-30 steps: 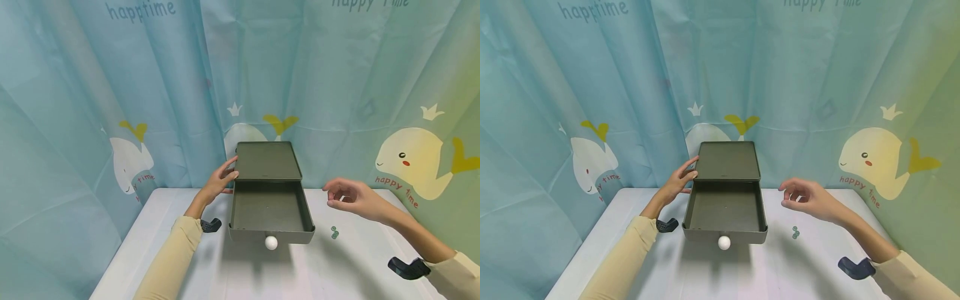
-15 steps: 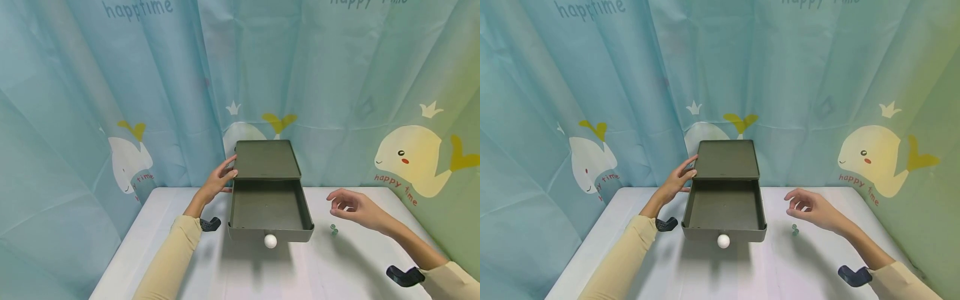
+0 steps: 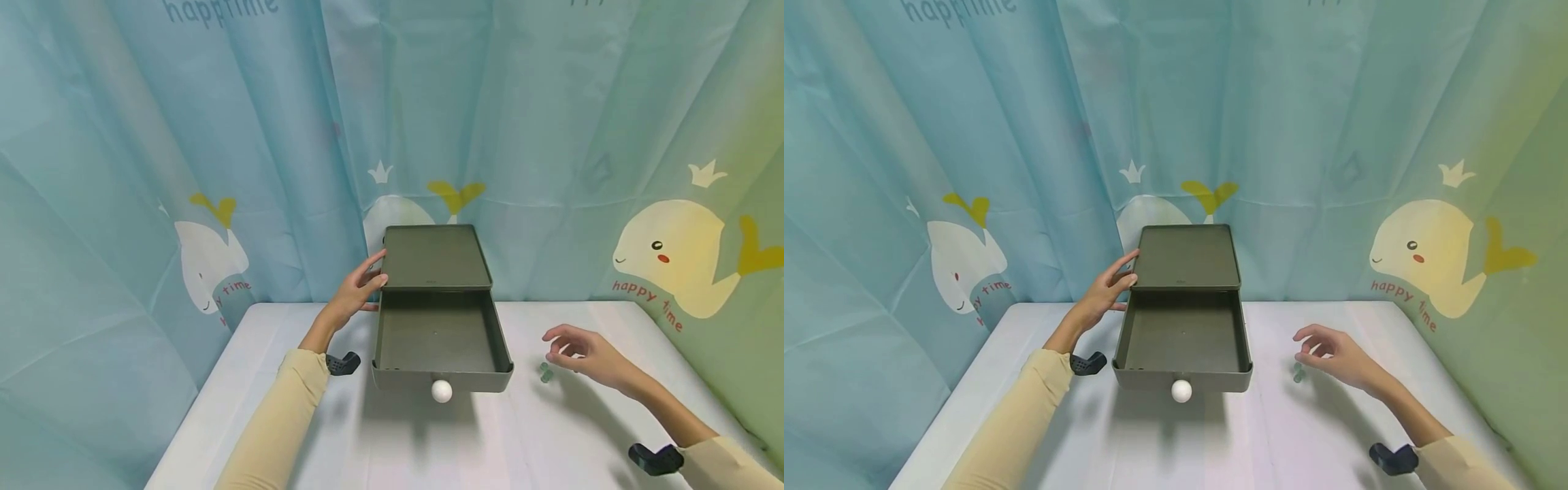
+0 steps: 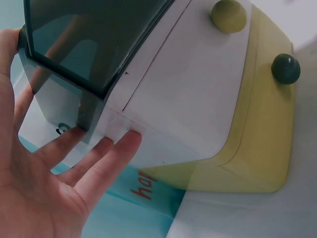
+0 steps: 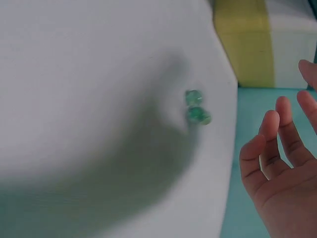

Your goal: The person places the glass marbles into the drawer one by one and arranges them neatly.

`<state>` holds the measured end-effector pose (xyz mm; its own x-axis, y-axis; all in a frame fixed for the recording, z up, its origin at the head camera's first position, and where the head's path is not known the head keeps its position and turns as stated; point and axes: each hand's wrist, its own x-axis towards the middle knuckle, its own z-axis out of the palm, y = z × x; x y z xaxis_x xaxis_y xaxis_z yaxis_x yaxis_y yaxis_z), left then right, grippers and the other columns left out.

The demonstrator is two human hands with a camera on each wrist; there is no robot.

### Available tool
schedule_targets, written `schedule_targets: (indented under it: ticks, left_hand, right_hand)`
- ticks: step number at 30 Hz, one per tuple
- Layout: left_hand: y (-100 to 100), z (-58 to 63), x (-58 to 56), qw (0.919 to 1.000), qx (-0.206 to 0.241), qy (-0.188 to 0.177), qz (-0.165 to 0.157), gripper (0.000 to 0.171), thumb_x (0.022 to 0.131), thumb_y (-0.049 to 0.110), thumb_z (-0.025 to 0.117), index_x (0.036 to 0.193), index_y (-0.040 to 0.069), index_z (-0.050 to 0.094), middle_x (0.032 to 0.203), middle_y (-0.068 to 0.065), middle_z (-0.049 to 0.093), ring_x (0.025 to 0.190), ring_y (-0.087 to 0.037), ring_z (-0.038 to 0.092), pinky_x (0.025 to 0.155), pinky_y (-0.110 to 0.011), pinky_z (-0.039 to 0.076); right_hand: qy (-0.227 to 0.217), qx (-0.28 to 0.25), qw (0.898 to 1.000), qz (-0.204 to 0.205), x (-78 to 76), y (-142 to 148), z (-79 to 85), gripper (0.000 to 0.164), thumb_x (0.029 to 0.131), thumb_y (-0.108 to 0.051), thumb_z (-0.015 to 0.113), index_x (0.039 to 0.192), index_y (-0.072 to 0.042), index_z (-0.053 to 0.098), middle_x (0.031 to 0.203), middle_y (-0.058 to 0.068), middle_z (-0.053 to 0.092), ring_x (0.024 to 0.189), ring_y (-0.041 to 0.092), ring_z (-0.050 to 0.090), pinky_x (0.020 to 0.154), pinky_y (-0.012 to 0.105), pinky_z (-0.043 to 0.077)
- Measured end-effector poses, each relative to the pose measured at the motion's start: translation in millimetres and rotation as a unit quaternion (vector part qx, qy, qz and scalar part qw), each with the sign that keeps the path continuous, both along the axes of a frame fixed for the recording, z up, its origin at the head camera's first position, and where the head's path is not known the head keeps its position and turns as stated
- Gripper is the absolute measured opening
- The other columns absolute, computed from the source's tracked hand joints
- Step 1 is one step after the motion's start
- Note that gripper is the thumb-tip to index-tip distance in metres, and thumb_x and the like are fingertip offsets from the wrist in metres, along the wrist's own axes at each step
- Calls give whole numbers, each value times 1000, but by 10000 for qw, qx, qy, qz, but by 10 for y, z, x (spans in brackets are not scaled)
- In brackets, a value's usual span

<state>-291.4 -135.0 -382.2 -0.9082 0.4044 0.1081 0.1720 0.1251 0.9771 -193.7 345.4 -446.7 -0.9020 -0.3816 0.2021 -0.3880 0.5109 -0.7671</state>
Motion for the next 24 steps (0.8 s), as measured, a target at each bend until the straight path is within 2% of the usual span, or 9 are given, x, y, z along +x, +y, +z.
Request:
schedule_targets:
  ticks: [7,15,24]
  left_hand:
    - [1,-4,-9,10000,-31,-9,11,60,105,35,59,160,41,35,164,-11,32,147,-29,38,96,-58,53]
    - [3,0,0,10000,-52,-43,64,60,104,36,59,159,42,36,164,-11,32,147,-29,39,97,-59,52]
    - [7,6,2,10000,-50,-7,65,59,105,36,59,159,42,36,164,-10,33,147,-28,39,97,-58,53]
  right_hand:
    - [-152,-66,9998,-83,-17,56,-202,28,93,-9,75,118,-1,64,91,3,68,77,15,65,61,27,48]
    - [-163,71,9997,-143,23,83,-321,25,93,-10,76,116,-3,66,89,0,67,75,15,67,66,25,48]
    - [306,176,9994,45,10,133,-415,20,90,-1,76,109,-2,68,87,1,65,70,9,62,61,25,47]
